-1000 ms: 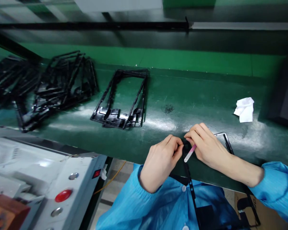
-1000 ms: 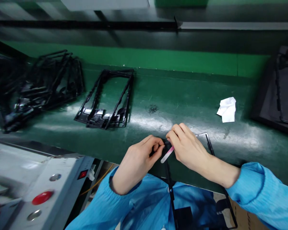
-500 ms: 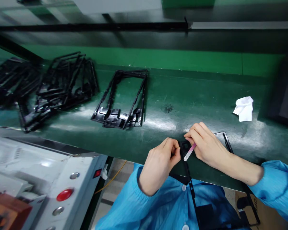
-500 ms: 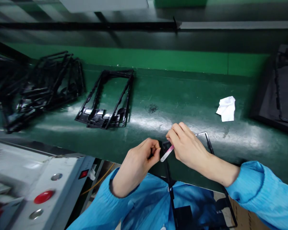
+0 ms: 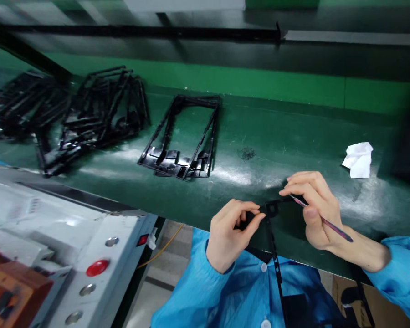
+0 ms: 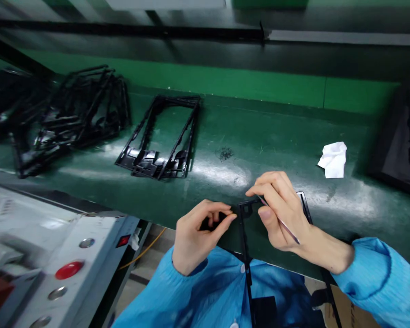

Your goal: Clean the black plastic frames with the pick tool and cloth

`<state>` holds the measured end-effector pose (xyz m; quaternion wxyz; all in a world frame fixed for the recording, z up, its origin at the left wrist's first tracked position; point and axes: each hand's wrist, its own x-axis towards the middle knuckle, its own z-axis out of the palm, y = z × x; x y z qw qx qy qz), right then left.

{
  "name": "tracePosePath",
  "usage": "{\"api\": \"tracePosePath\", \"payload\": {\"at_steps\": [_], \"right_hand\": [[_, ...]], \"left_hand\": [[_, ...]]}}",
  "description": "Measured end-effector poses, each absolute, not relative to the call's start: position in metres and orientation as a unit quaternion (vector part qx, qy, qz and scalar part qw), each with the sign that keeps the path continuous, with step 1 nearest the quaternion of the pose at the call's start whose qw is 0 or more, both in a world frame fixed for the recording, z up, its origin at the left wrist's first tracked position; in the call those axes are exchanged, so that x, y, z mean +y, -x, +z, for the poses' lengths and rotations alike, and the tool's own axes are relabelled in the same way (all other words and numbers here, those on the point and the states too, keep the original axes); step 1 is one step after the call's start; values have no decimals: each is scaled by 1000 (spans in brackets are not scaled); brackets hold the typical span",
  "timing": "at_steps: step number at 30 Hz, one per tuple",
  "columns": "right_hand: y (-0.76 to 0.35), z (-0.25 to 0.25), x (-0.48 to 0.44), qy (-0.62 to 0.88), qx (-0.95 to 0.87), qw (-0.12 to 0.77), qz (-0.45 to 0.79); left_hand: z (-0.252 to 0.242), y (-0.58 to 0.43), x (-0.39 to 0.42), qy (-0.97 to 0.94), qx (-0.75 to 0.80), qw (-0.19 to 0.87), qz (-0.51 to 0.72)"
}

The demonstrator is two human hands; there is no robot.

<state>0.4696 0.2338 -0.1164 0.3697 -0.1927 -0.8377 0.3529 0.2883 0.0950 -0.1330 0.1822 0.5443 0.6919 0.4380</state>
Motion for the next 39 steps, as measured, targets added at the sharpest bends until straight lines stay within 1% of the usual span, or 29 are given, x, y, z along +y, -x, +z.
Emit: {"api": "tracePosePath", "payload": {"at_steps": [2,5,7,10,15,23,29,35,39], "right_hand": [[-469,-112,232,203,-819,346,411],[-464,-109,230,224,-784,265,514],[-460,-111,229,242,-758,231,560],[-457,-118,227,272,-722,228,595],[-456,-126,223,310,-717,246,574],[-454,-124,220,277,-749,290,527],[-454,-123,219,277,-759,279,520],[-453,-124,219,265,-757,293,520],[-454,-123,220,262,-775,276,505]], "left_hand": [[-135,-290,98,-575,687,163,412],[-138,-290,100,-597,689,153,382],[-138,-289,101,-601,688,153,378],[-139,-288,100,-602,686,154,380],[-138,-287,100,-606,676,149,391],[-137,-287,101,-613,670,141,394],[-137,-287,100,-609,676,148,389],[-137,-286,101,-612,675,145,386],[-137,-286,101,-611,674,147,388]]}}
